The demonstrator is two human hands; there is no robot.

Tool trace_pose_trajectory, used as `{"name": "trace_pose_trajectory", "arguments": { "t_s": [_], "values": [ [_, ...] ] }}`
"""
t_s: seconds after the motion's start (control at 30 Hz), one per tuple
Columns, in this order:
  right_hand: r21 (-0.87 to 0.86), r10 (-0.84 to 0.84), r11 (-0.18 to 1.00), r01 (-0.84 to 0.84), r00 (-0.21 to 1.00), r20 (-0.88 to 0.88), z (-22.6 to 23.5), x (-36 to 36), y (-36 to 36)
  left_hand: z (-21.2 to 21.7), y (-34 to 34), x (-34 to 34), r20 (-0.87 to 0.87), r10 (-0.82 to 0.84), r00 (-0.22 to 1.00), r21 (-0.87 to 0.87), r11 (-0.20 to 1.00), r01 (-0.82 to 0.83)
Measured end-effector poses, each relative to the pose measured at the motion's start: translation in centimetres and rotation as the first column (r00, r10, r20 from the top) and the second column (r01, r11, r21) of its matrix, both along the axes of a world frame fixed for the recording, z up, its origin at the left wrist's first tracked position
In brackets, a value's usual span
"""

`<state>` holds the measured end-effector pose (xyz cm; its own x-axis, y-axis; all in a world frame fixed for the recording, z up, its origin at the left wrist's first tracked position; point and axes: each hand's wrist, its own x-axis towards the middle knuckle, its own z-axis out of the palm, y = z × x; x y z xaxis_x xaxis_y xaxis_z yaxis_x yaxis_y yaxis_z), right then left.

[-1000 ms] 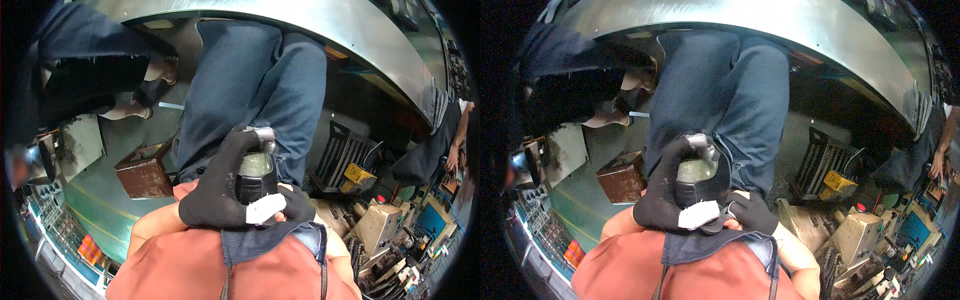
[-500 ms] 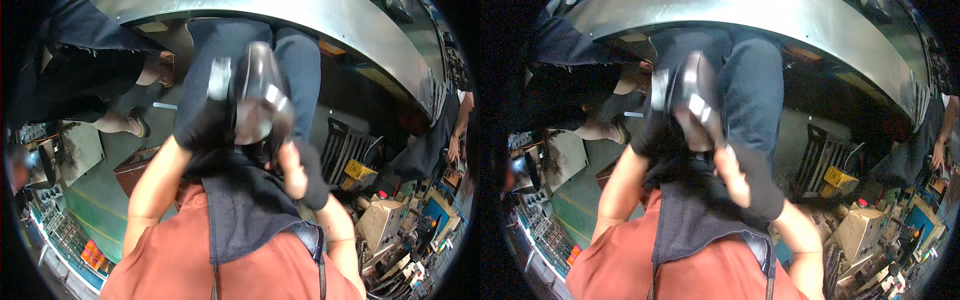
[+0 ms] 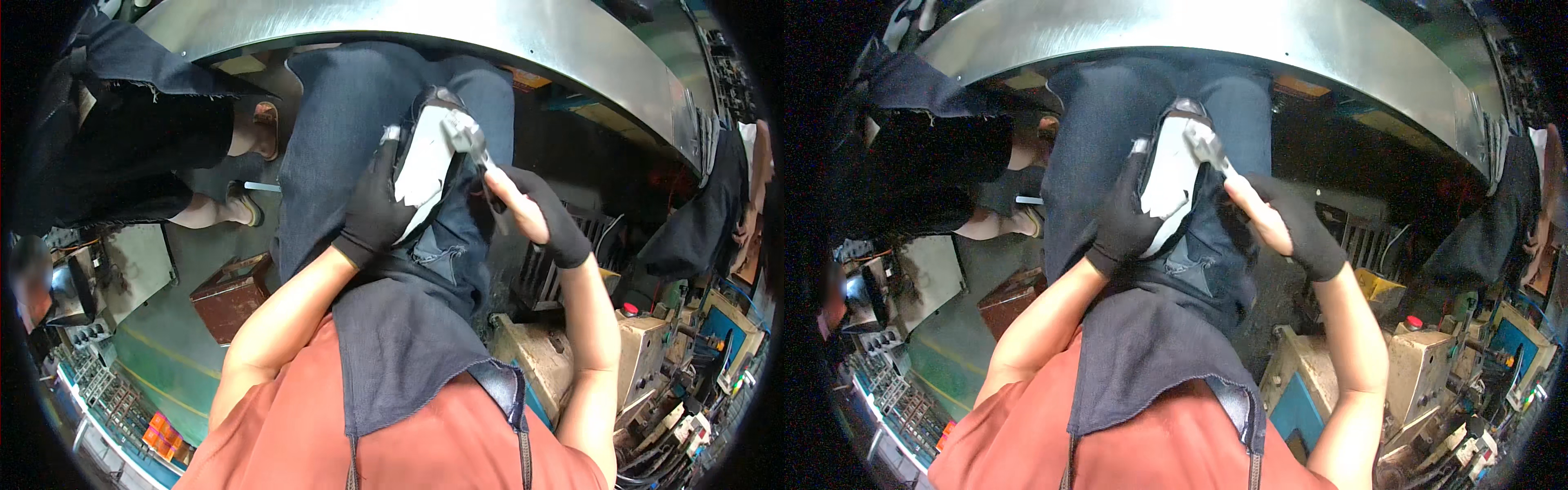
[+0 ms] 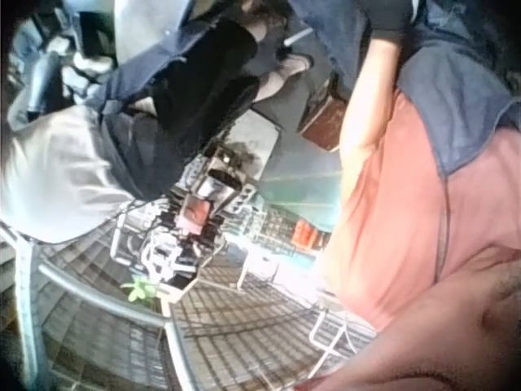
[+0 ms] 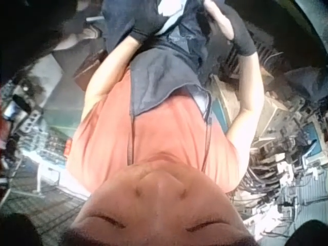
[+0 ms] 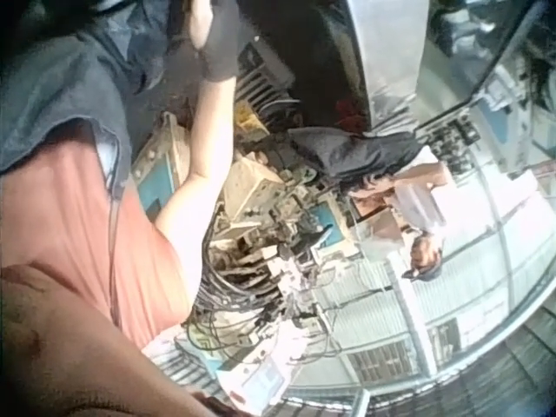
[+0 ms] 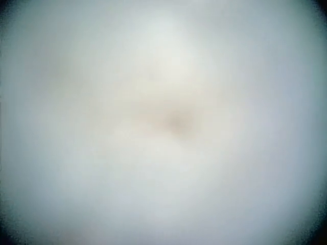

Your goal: Using pliers to trim or adjust the upper material of a shoe on a last before placing it on a conveyor belt.

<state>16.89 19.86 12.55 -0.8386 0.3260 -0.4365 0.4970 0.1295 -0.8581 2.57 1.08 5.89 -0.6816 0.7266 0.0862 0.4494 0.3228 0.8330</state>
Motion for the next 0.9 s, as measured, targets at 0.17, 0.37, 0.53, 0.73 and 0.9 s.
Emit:
{"name": "trace_pose_trajectory", "arguments": {
  "t_s": [0.17, 0.37, 0.53, 0.73, 0.9],
  "values": [
    [0.334, 0.376, 0.852, -0.404, 0.915, 0.146, 4.3, -2.4, 0.4, -0.5, -1.2, -0.6, -0.087, -0.197, 0.976, -0.016, 0.98, 0.197],
    [0.716, 0.267, 0.62, -0.32, 0.945, 0.19, -1.0, 0.4, 0.2, 1.1, 0.5, -2.6, 0.49, -0.328, 0.808, 0.116, 0.943, 0.312],
    [-0.426, 0.212, 0.902, -0.071, 0.932, 0.295, 3.5, 0.1, 2.8, 0.7, 3.7, -0.9, -0.021, -0.065, 0.998, -0.075, 0.995, 0.063],
    [0.665, 0.492, 0.517, -0.539, 0.823, 0.285, 9.6, -2.0, 4.7, -0.1, 4.1, -2.0, -0.005, -0.014, 1.0, -0.179, 0.984, 0.013],
    [0.429, 0.294, 0.893, -0.136, 0.898, -0.328, 4.9, -0.5, -2.1, 0.3, 0.1, -0.3, -0.086, -0.166, 0.982, -0.085, 0.984, 0.158]
  ]
}}
